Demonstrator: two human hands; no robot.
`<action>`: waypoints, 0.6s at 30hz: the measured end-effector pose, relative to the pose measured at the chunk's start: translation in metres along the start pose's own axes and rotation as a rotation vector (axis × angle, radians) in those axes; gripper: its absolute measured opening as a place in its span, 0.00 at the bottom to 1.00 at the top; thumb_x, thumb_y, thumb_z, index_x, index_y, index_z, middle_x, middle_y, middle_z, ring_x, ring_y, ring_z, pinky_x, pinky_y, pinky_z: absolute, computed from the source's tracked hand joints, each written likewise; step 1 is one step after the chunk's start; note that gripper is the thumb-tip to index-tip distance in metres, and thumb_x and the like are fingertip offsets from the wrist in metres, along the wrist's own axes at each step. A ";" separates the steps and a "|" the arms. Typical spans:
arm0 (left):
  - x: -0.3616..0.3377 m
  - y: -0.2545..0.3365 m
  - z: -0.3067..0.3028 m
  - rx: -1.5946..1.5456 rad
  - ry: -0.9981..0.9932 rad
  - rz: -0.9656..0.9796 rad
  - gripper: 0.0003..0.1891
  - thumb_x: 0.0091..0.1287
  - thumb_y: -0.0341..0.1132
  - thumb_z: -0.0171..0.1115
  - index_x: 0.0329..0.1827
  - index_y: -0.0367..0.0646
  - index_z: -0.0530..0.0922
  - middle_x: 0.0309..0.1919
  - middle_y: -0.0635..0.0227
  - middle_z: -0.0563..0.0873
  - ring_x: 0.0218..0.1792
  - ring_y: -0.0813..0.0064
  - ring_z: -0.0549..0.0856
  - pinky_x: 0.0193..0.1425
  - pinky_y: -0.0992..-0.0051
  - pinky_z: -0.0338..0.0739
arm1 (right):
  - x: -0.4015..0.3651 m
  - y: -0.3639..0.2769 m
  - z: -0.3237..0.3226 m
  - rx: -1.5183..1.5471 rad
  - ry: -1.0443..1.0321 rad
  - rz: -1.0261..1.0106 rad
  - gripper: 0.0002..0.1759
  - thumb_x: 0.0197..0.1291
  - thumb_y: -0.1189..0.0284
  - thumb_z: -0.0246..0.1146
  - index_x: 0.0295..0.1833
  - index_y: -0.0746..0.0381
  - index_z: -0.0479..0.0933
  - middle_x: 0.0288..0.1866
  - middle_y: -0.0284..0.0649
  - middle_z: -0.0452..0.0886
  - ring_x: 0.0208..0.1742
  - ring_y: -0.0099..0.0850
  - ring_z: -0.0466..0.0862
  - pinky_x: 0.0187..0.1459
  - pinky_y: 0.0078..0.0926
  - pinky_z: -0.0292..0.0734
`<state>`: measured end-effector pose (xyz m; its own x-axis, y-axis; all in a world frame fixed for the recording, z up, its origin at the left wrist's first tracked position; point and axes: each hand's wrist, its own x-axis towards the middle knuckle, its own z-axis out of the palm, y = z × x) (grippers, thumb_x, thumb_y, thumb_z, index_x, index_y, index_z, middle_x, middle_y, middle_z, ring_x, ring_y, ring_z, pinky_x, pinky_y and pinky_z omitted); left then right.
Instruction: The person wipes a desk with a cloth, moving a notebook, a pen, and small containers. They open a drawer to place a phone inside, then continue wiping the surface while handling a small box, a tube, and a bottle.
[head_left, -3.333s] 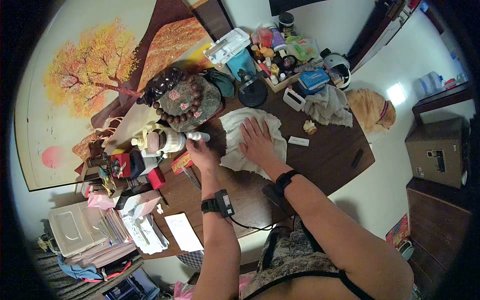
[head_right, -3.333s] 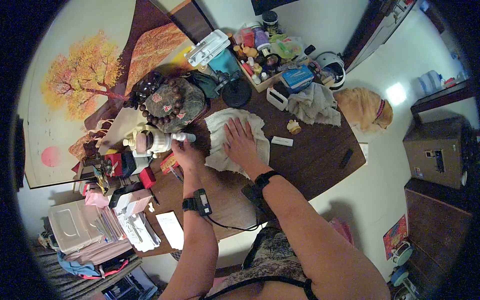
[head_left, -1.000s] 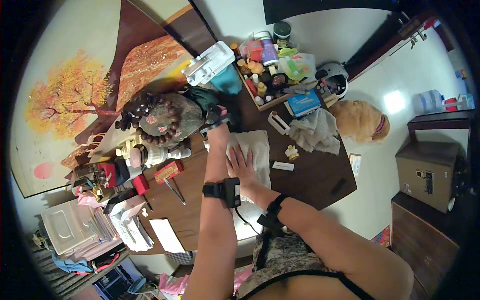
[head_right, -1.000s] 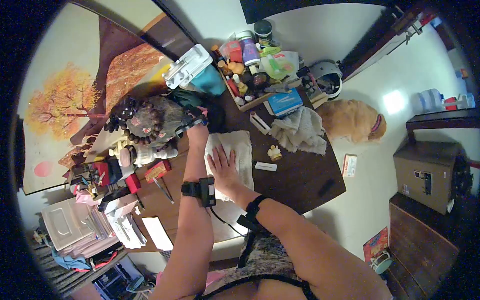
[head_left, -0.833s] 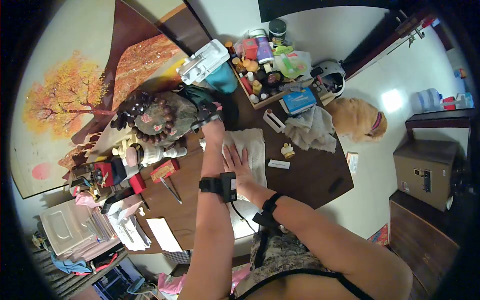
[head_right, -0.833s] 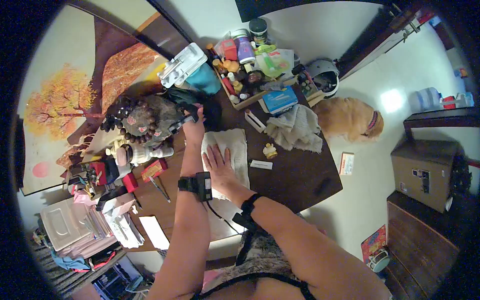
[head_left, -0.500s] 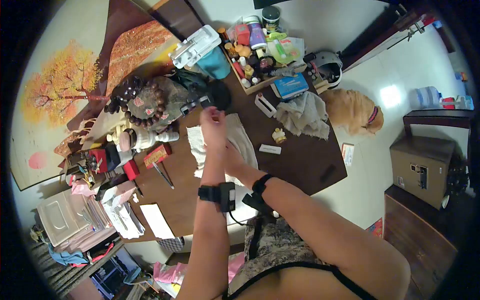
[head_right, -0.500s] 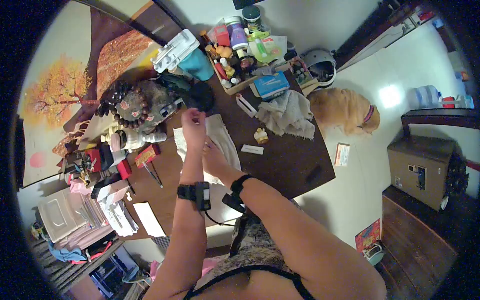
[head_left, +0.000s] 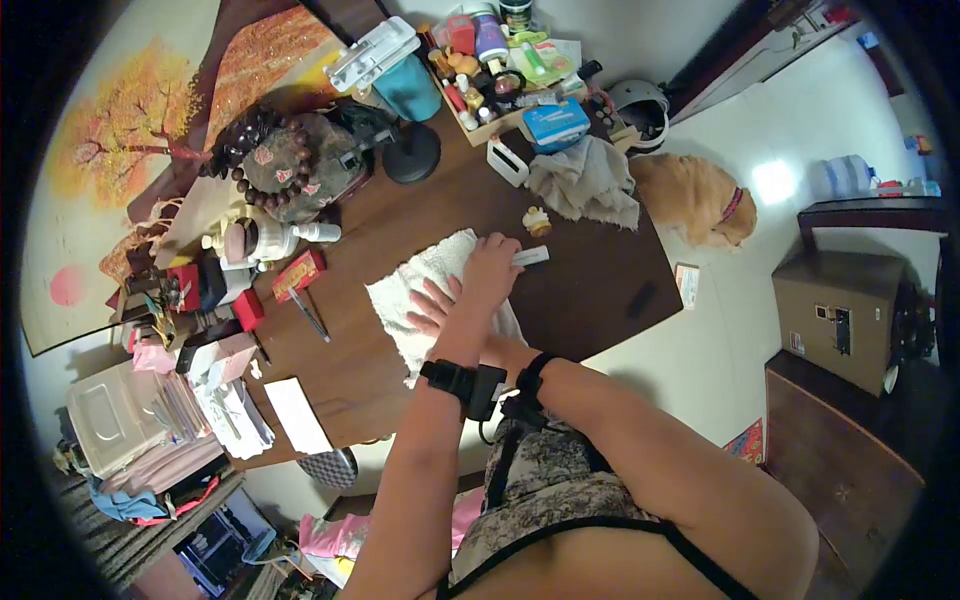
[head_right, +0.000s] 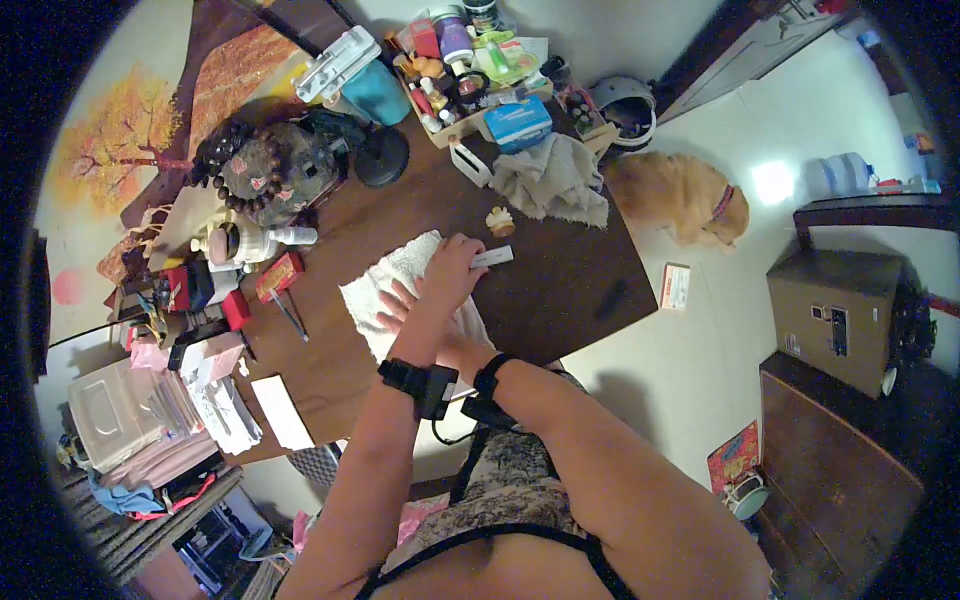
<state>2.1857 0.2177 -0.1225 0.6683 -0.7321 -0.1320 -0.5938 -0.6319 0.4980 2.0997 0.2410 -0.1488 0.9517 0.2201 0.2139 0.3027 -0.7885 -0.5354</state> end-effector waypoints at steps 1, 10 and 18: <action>-0.003 -0.003 0.005 -0.009 0.028 0.014 0.18 0.52 0.33 0.73 0.46 0.47 0.79 0.44 0.64 0.79 0.49 0.56 0.78 0.53 0.61 0.77 | -0.012 -0.007 0.003 0.026 -0.006 0.006 0.33 0.64 0.49 0.52 0.71 0.50 0.66 0.77 0.36 0.59 0.80 0.41 0.51 0.74 0.60 0.39; -0.079 -0.011 -0.011 -0.087 0.294 -0.222 0.16 0.54 0.36 0.72 0.44 0.44 0.80 0.42 0.60 0.83 0.46 0.55 0.81 0.52 0.60 0.75 | -0.064 -0.022 0.019 -0.037 -0.189 0.039 0.29 0.63 0.53 0.54 0.68 0.50 0.69 0.74 0.32 0.65 0.78 0.38 0.56 0.73 0.59 0.45; -0.152 -0.056 -0.009 -0.026 0.385 -0.497 0.17 0.56 0.40 0.71 0.45 0.44 0.79 0.41 0.60 0.84 0.47 0.57 0.81 0.53 0.61 0.75 | -0.092 0.017 -0.040 -0.362 -0.018 0.190 0.27 0.65 0.58 0.54 0.69 0.51 0.69 0.75 0.33 0.64 0.78 0.35 0.57 0.73 0.57 0.48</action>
<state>2.1212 0.3668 -0.1231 0.9780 -0.2053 -0.0374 -0.1630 -0.8634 0.4775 2.0156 0.1839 -0.1448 0.9907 0.0582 0.1230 0.0867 -0.9667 -0.2407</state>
